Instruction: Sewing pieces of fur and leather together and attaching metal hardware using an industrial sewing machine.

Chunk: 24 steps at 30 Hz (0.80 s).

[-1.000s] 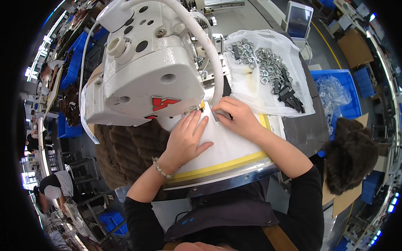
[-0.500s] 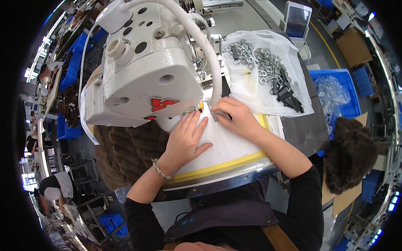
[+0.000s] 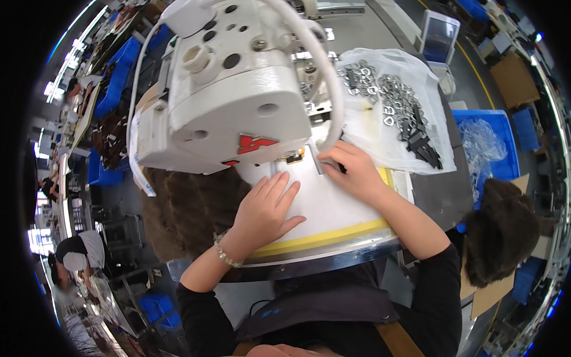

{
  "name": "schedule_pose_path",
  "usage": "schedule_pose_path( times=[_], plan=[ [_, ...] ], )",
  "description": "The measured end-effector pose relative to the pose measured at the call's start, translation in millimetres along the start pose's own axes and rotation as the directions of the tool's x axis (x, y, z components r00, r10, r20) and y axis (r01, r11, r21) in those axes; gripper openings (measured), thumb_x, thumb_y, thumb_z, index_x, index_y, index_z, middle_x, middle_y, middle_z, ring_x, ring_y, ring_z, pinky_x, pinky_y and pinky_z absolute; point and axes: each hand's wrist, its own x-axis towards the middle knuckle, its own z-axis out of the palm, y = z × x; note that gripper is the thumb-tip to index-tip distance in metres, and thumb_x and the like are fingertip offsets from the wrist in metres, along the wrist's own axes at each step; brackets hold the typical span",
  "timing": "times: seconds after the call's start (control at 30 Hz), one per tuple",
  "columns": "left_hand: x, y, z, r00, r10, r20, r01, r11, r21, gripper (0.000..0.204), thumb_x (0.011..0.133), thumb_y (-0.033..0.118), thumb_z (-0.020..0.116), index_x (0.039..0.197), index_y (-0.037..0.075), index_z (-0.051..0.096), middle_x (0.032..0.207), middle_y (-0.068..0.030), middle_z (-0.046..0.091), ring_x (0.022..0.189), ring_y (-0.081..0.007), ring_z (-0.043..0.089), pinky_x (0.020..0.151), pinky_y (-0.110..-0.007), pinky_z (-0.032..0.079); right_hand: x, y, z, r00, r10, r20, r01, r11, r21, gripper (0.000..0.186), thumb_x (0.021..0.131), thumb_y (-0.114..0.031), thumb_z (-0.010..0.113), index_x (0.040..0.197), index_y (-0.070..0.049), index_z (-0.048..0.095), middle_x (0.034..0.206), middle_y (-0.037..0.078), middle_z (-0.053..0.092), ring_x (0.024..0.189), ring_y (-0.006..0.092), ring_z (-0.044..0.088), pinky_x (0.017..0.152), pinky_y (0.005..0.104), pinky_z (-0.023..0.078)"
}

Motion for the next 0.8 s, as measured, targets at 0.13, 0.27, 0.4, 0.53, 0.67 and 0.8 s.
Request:
schedule_pose_path(
  times=[0.13, 0.27, 0.4, 0.53, 0.67, 0.8],
  plan=[
    [-26, -36, -59, 0.897, -0.413, 0.157, 0.396, 0.909, 0.128, 0.041, 0.073, 0.020, 0.075, 0.108, 0.005, 0.059, 0.102, -0.0118, 0.063, 0.096, -0.0318, 0.061, 0.082, -0.041, 0.051, -3, 1, -7, 0.997, -0.071, 0.007, 0.071, 0.996, -0.056, 0.022, 0.075, 0.001, 0.069, 0.096, -0.008, 0.065, 0.092, 0.008, 0.065, 0.080, 0.0251, 0.062, 0.069, 0.0336, 0.050],
    [-84, -122, -91, 0.813, -0.582, 0.015, 0.579, 0.811, 0.086, 0.055, 0.064, 0.011, 0.079, 0.114, 0.005, 0.058, 0.103, -0.0129, 0.061, 0.098, -0.0333, 0.057, 0.085, -0.043, 0.045, 1, -13, 0, 0.970, -0.241, 0.035, 0.243, 0.965, -0.100, 0.021, 0.074, 0.000, 0.070, 0.093, -0.007, 0.065, 0.101, 0.007, 0.066, 0.083, 0.0255, 0.063, 0.072, 0.0342, 0.051],
    [-95, -140, -93, 0.820, -0.557, 0.130, 0.545, 0.830, 0.118, 0.058, 0.062, 0.015, 0.081, 0.114, 0.006, 0.059, 0.105, -0.0102, 0.062, 0.102, -0.0330, 0.055, 0.088, -0.046, 0.042, 1, -14, 4, 0.957, -0.279, 0.075, 0.286, 0.950, -0.124, 0.022, 0.072, 0.000, 0.071, 0.091, -0.007, 0.064, 0.103, 0.007, 0.066, 0.085, 0.0255, 0.063, 0.072, 0.0348, 0.051],
    [-117, -124, -114, 0.826, -0.557, 0.091, 0.553, 0.831, 0.060, 0.039, 0.067, 0.004, 0.070, 0.105, 0.003, 0.062, 0.095, -0.0143, 0.061, 0.095, -0.0366, 0.057, 0.084, -0.043, 0.045, 0, -13, 1, 0.938, -0.342, 0.059, 0.347, 0.921, -0.175, 0.022, 0.071, 0.000, 0.071, 0.091, -0.007, 0.064, 0.104, 0.007, 0.066, 0.082, 0.0251, 0.063, 0.071, 0.0342, 0.051],
    [-111, -56, -179, 0.801, -0.388, 0.455, 0.530, 0.814, -0.239, 0.035, 0.062, -0.003, 0.060, 0.095, 0.004, 0.066, 0.077, -0.0150, 0.059, 0.084, -0.0349, 0.060, 0.075, -0.041, 0.049, -6, -18, 0, 0.881, -0.461, 0.106, 0.473, 0.860, -0.191, 0.026, 0.070, -0.001, 0.070, 0.095, -0.007, 0.066, 0.105, 0.011, 0.066, 0.078, 0.0240, 0.063, 0.066, 0.0327, 0.050],
    [-111, -9, -207, 0.804, 0.236, 0.546, 0.149, 0.809, -0.569, 0.045, 0.068, 0.012, 0.062, 0.112, 0.009, 0.063, 0.089, -0.0070, 0.060, 0.083, -0.0277, 0.060, 0.068, -0.036, 0.048, -8, -56, 14, 0.689, -0.678, 0.256, 0.708, 0.705, -0.037, 0.027, 0.070, 0.001, 0.070, 0.097, -0.002, 0.065, 0.101, 0.014, 0.065, 0.078, 0.0259, 0.063, 0.067, 0.0346, 0.050]
  ],
)
